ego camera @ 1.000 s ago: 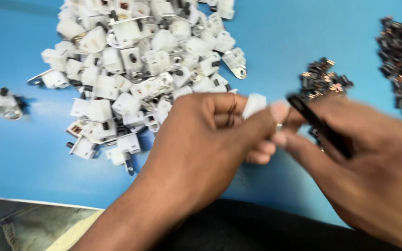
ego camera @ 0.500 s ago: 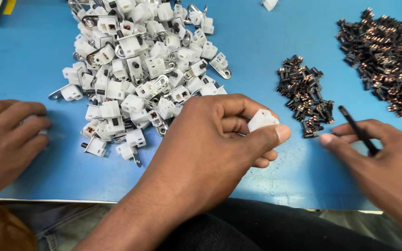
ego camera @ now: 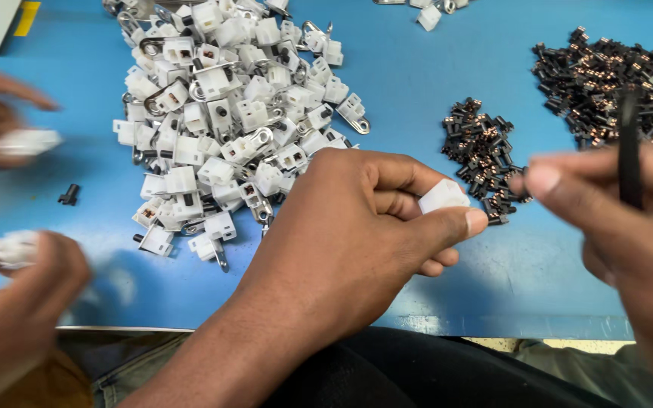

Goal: The person uses tweezers to pick small black metal components and insert them into white plastic housings on a blue workbench. The person repeatedly picks, inserts, and places the assembled units back into a pile, continuing the process throughout the clip.

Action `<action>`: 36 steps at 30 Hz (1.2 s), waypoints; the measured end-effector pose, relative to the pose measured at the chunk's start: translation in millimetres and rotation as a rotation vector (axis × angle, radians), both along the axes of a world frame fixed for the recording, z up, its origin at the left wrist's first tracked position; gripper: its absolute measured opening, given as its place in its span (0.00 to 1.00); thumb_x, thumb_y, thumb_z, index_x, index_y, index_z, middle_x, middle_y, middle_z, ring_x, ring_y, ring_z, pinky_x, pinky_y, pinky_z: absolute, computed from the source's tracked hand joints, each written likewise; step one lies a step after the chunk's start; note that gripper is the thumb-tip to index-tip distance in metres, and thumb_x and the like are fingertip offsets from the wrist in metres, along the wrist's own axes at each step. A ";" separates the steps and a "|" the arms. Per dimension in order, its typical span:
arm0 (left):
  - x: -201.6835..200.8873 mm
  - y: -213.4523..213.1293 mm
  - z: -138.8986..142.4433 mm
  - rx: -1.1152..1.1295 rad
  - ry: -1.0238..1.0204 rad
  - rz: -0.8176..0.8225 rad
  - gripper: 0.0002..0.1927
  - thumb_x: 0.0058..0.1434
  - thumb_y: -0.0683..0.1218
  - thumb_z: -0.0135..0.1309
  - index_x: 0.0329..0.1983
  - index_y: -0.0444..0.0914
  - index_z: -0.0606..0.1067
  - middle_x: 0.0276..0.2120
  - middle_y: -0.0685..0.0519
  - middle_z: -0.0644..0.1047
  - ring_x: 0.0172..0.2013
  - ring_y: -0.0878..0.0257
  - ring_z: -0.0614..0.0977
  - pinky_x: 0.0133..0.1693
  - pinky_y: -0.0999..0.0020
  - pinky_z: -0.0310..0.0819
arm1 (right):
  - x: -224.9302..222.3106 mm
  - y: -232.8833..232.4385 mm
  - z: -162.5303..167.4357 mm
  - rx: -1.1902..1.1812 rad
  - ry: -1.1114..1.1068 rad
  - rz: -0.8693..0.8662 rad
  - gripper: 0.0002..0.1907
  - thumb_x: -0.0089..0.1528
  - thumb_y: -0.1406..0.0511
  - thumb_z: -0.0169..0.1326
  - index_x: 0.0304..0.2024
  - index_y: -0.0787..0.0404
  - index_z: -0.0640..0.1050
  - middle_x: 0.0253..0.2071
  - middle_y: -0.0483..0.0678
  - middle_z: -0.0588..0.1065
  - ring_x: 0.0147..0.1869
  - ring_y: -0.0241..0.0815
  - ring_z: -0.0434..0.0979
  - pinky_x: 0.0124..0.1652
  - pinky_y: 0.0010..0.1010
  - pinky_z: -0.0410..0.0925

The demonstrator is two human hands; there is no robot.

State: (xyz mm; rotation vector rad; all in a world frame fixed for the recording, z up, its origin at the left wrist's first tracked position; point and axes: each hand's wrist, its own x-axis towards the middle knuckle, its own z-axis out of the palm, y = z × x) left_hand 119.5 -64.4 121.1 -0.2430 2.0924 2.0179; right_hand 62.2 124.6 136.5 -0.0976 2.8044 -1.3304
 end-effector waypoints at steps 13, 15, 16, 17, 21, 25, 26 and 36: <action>-8.6 -6.7 -3.6 0.104 0.083 0.105 0.14 0.61 0.46 0.62 0.45 0.32 0.83 0.27 0.52 0.86 0.29 0.70 0.89 0.34 0.76 0.88 | 10.1 -22.4 4.4 0.082 0.285 0.419 0.14 0.69 0.63 0.52 0.47 0.66 0.83 0.48 0.54 0.79 0.43 0.38 0.81 0.41 0.28 0.74; -7.7 -7.2 -8.0 0.107 0.061 0.081 0.15 0.61 0.47 0.63 0.46 0.32 0.83 0.27 0.51 0.86 0.29 0.70 0.89 0.34 0.76 0.88 | -1.0 -31.5 17.1 -0.105 0.037 0.344 0.17 0.71 0.60 0.49 0.52 0.65 0.81 0.52 0.55 0.79 0.43 0.42 0.80 0.43 0.33 0.74; -7.6 -7.6 -9.5 0.084 0.056 0.081 0.15 0.60 0.48 0.64 0.46 0.33 0.83 0.27 0.51 0.87 0.30 0.70 0.89 0.34 0.75 0.88 | -9.4 -35.3 23.5 -0.270 -0.092 0.293 0.19 0.73 0.59 0.46 0.57 0.66 0.76 0.53 0.58 0.79 0.44 0.45 0.78 0.45 0.36 0.74; -7.5 -8.4 -10.4 0.059 0.052 0.081 0.16 0.60 0.48 0.64 0.47 0.34 0.83 0.27 0.51 0.87 0.30 0.70 0.89 0.34 0.75 0.88 | -17.5 -38.7 27.8 -0.437 -0.219 0.238 0.21 0.75 0.57 0.43 0.61 0.67 0.72 0.53 0.60 0.78 0.45 0.48 0.76 0.47 0.40 0.75; -8.3 -7.6 -8.7 0.069 0.104 0.040 0.16 0.60 0.49 0.64 0.47 0.34 0.83 0.28 0.52 0.87 0.30 0.71 0.89 0.35 0.74 0.85 | -44.5 -31.0 24.5 -0.359 -0.092 0.302 0.27 0.74 0.53 0.32 0.64 0.66 0.65 0.62 0.50 0.74 0.69 0.43 0.75 0.63 0.35 0.69; -8.0 -5.8 -0.6 0.117 0.132 0.032 0.16 0.60 0.49 0.63 0.46 0.34 0.83 0.29 0.53 0.87 0.30 0.71 0.89 0.35 0.75 0.88 | -47.4 -13.2 4.5 -0.251 0.161 0.635 0.31 0.76 0.48 0.26 0.65 0.67 0.63 0.65 0.54 0.71 0.75 0.47 0.71 0.69 0.37 0.64; -7.7 -5.9 1.8 0.141 0.147 0.032 0.15 0.60 0.48 0.63 0.45 0.34 0.84 0.29 0.52 0.87 0.30 0.71 0.88 0.35 0.75 0.89 | -44.2 -13.6 2.7 -0.242 0.193 0.666 0.32 0.77 0.48 0.26 0.65 0.68 0.63 0.65 0.55 0.71 0.75 0.48 0.71 0.69 0.38 0.65; -10.4 -3.0 8.0 0.016 0.158 0.083 0.13 0.59 0.51 0.62 0.39 0.37 0.85 0.26 0.56 0.86 0.26 0.73 0.87 0.30 0.75 0.84 | -2.6 -57.3 20.5 -0.172 0.169 0.535 0.26 0.76 0.52 0.27 0.62 0.56 0.73 0.58 0.48 0.76 0.64 0.40 0.79 0.57 0.34 0.73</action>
